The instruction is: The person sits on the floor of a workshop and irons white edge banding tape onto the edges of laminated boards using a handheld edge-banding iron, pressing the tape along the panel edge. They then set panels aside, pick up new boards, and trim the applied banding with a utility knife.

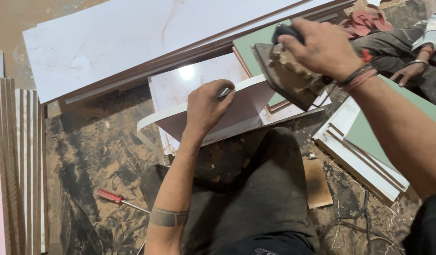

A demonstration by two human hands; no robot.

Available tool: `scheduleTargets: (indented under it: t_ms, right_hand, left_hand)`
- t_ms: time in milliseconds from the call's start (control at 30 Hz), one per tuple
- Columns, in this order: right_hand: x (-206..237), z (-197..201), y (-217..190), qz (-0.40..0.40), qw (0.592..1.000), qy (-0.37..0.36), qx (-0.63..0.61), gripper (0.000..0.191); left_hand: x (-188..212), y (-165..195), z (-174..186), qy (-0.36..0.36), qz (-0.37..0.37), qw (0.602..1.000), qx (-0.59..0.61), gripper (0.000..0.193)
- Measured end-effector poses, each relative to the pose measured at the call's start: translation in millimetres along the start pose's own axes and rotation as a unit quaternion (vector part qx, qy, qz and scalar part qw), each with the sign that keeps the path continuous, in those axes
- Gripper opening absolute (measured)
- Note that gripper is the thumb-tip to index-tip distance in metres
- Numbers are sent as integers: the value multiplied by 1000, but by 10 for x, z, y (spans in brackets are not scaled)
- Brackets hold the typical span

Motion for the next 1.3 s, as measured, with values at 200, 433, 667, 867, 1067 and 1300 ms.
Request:
scheduleTargets:
  t_ms: [200, 433, 667, 867, 1067, 1300]
  right_hand:
    - [-93, -227, -655, 58, 998, -13, -18, 42]
    - [-151, -330, -1013, 70, 995, -34, -56, 42]
    - [-253, -556, -1324, 49, 989, -83, -117, 42]
    - [-215, -542, -885, -12, 975, -145, -171, 48]
    - [-38, 12, -35, 106, 992, 10, -70, 41]
    - [28, 97, 341, -62, 996, -15, -67, 44]
  left_hand:
    - [58, 25, 102, 7, -49, 998, -30, 10]
    - [402, -285, 645, 12, -47, 992, -115, 7]
    - [518, -357, 775, 27, -41, 994, -98, 7]
    - [540, -367, 785, 48, -51, 994, -89, 10]
    - [555, -421, 777, 62, -64, 993, -77, 9]
    - [554, -476, 773, 39, -37, 996, -71, 9]
Point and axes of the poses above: each hand's wrist, its own x-axis away from the middle knuckle, its own z-axis out of the back of the hand, y = z × x, the point moved 5 cm from there along -x, towards the middle knuckle, and after that the axes turned 10 degrees about -x, right-handed, at the moved point
